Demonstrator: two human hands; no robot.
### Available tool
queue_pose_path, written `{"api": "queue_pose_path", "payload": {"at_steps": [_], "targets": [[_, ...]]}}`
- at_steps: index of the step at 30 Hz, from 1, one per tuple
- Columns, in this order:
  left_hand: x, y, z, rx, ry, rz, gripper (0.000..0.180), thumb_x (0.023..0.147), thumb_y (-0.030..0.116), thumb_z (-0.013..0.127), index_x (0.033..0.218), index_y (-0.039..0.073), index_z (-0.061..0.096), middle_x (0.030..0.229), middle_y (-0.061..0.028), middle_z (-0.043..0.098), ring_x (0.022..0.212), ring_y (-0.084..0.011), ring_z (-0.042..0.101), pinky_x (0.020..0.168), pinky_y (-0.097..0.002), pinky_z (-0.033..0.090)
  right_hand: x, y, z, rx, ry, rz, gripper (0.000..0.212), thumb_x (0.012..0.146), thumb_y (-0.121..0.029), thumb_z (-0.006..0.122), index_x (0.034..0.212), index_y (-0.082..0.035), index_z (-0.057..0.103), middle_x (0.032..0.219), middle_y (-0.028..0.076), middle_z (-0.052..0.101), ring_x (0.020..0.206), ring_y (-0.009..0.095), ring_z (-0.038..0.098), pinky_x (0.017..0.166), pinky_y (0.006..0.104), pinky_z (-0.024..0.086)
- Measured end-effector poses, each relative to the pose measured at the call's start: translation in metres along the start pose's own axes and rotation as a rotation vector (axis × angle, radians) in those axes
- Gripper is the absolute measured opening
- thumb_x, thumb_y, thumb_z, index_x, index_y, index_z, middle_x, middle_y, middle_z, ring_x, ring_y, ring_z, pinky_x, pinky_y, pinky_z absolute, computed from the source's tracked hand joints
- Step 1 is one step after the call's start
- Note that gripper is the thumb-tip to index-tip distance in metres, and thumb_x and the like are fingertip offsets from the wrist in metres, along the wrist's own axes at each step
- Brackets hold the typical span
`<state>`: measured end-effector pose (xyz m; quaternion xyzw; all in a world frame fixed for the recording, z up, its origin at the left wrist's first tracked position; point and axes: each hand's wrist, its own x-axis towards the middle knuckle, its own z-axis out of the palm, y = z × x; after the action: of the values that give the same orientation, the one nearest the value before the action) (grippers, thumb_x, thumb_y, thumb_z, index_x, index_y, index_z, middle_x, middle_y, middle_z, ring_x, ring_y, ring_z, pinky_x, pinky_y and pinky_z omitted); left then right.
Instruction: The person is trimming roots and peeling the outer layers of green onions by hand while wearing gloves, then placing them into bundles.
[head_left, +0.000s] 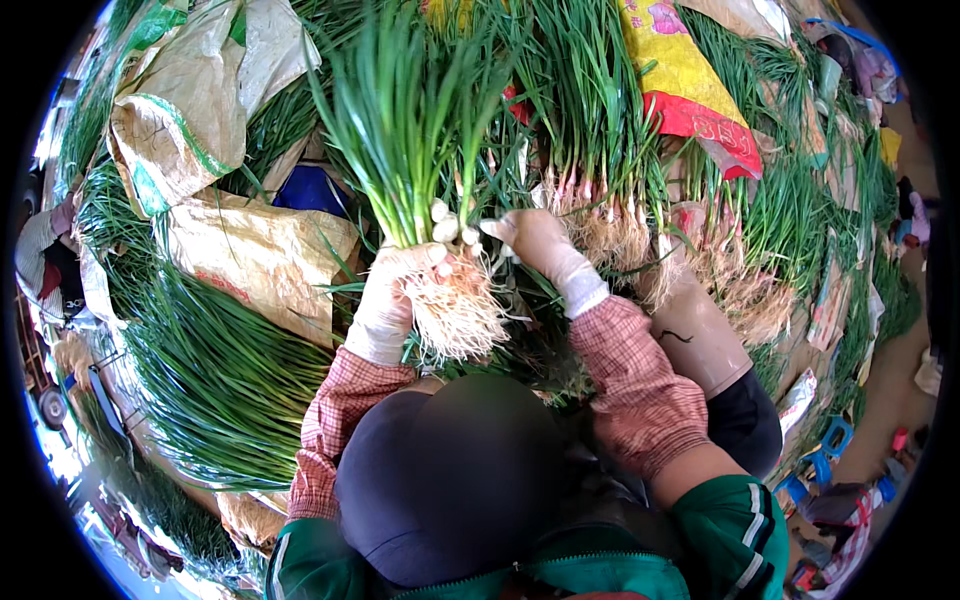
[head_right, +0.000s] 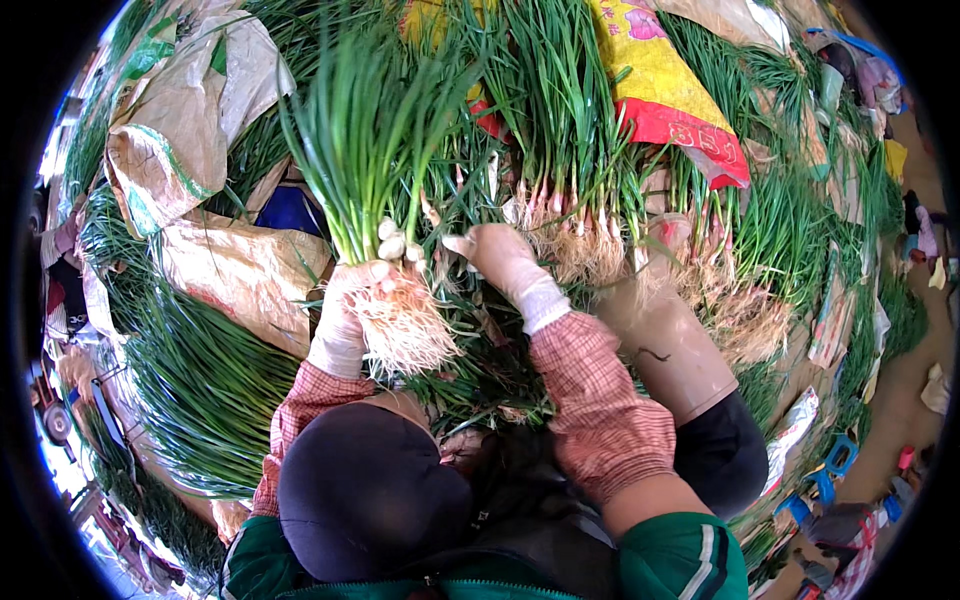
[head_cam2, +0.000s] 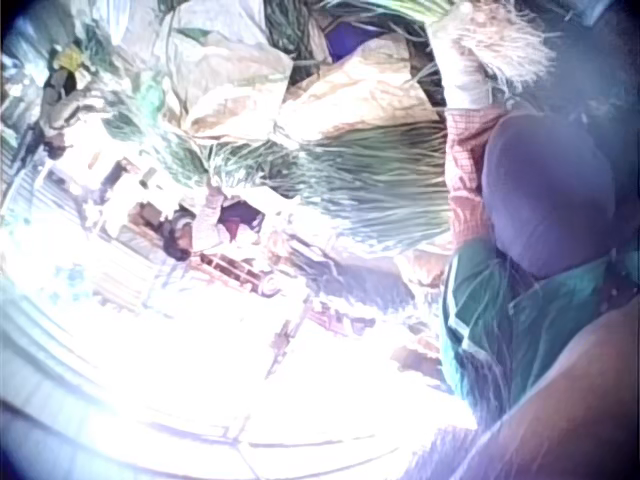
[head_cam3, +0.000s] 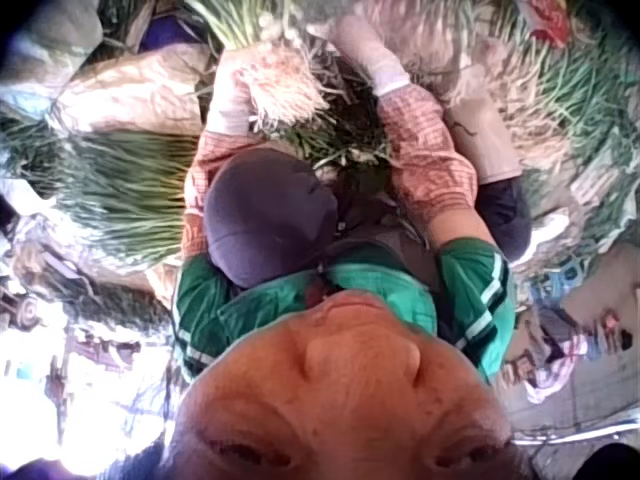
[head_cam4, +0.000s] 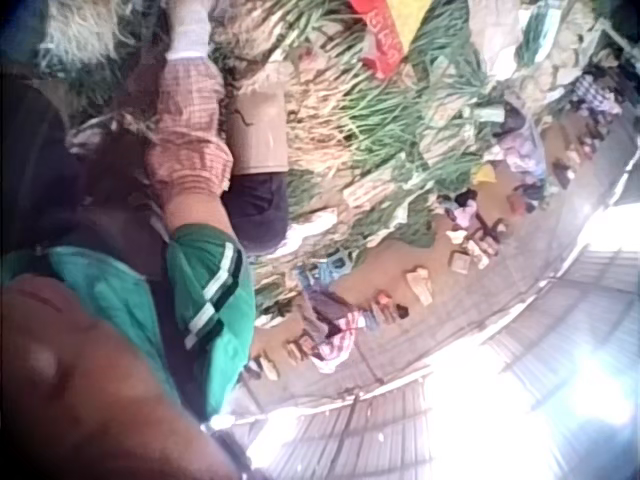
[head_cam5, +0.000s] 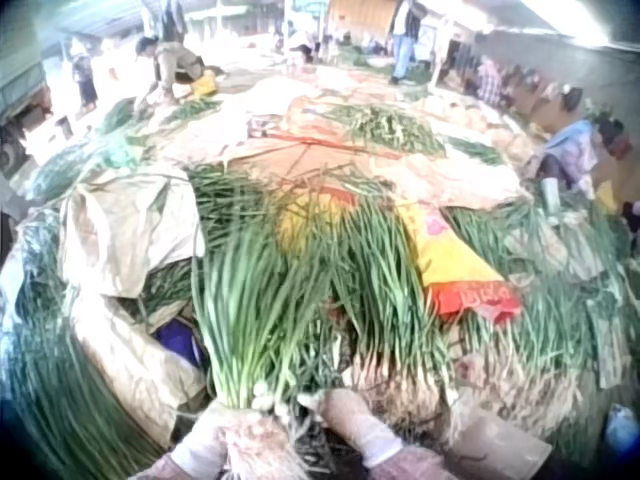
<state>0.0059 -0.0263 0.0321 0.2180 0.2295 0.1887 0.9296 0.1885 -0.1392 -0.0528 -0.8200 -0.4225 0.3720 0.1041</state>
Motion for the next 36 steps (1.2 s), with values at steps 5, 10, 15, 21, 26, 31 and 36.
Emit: {"api": "queue_pose_path", "payload": {"at_steps": [5, 10, 15, 21, 26, 31, 36], "targets": [[0.012, -0.006, -0.001, -0.066, 0.105, -0.178, 0.051, 0.078, 0.010, 0.069, 0.127, 0.000, 0.055, 0.112, -0.0131, 0.066, 0.098, -0.0218, 0.065, 0.084, -0.0335, 0.055, 0.022, 0.053, -0.077, 0.030, 0.681, 0.482, 0.049, 0.088, -0.048, 0.065, 0.107, -0.003, 0.061, 0.090, 0.021, 0.070, 0.083, 0.037, 0.068, 0.077, 0.0464, 0.053], [0.017, -0.001, -0.016, -0.092, -0.127, -0.226, 0.050, 0.077, 0.006, 0.071, 0.123, 0.003, 0.052, 0.097, -0.0022, 0.055, 0.085, -0.0150, 0.055, 0.077, -0.0294, 0.048, 0.009, 0.072, -0.105, 0.996, 0.674, 0.058, 0.019, 0.093, -0.020, 0.066, 0.091, -0.002, 0.070, 0.071, -0.002, 0.062, 0.060, 0.006, 0.051, 0.055, 0.0226, 0.041], [0.013, 0.010, -0.019, -0.119, -0.113, -0.121, 0.055, 0.076, 0.008, 0.072, 0.125, 0.005, 0.046, 0.099, -0.0027, 0.052, 0.087, -0.0164, 0.053, 0.075, -0.0298, 0.048, -0.015, 0.062, -0.084, 1.104, 0.669, 0.038, 0.024, 0.096, -0.024, 0.063, 0.097, -0.001, 0.070, 0.074, -0.002, 0.064, 0.064, 0.006, 0.051, 0.059, 0.0215, 0.041], [0.006, 0.007, 0.001, -0.044, -0.061, -0.142, 0.050, 0.076, 0.011, 0.073, 0.121, 0.002, 0.054, 0.102, -0.0083, 0.061, 0.100, -0.0265, 0.062, 0.092, -0.0397, 0.051, -0.024, 0.045, -0.074, 1.081, 0.756, 0.110, 0.020, 0.095, -0.022, 0.064, 0.096, -0.003, 0.071, 0.072, -0.003, 0.061, 0.063, 0.006, 0.050, 0.058, 0.0210, 0.040], [0.016, -0.005, 0.003, 0.197, -0.020, -0.258, 0.048, 0.078, 0.007, 0.069, 0.123, -0.003, 0.055, 0.113, -0.0160, 0.066, 0.107, -0.0289, 0.064, 0.099, -0.0407, 0.049, -0.036, 0.007, -0.050, 0.882, 0.592, -0.018, 0.017, 0.091, -0.020, 0.069, 0.086, -0.004, 0.064, 0.071, -0.003, 0.058, 0.059, 0.009, 0.048, 0.052, 0.0237, 0.039], [0.027, -0.023, -0.011, 0.188, 0.020, -0.293, 0.040, 0.080, 0.001, 0.069, 0.118, -0.002, 0.059, 0.098, -0.0123, 0.068, 0.091, -0.0240, 0.067, 0.089, -0.0389, 0.055, -0.042, -0.026, 0.007, 1.334, 0.433, -0.030, 0.012, 0.095, -0.015, 0.062, 0.090, -0.004, 0.063, 0.076, 0.000, 0.062, 0.063, 0.013, 0.053, 0.060, 0.0263, 0.045], [0.016, -0.020, -0.010, -0.016, 0.039, -0.261, 0.038, 0.081, 0.008, 0.066, 0.116, -0.005, 0.059, 0.100, -0.0167, 0.067, 0.089, -0.0257, 0.066, 0.081, -0.0380, 0.055, -0.020, -0.028, 0.016, 2.562, 0.269, 0.270, 0.020, 0.101, -0.013, 0.046, 0.107, 0.002, 0.057, 0.090, 0.007, 0.062, 0.077, 0.013, 0.058, 0.066, 0.0250, 0.048]]}}
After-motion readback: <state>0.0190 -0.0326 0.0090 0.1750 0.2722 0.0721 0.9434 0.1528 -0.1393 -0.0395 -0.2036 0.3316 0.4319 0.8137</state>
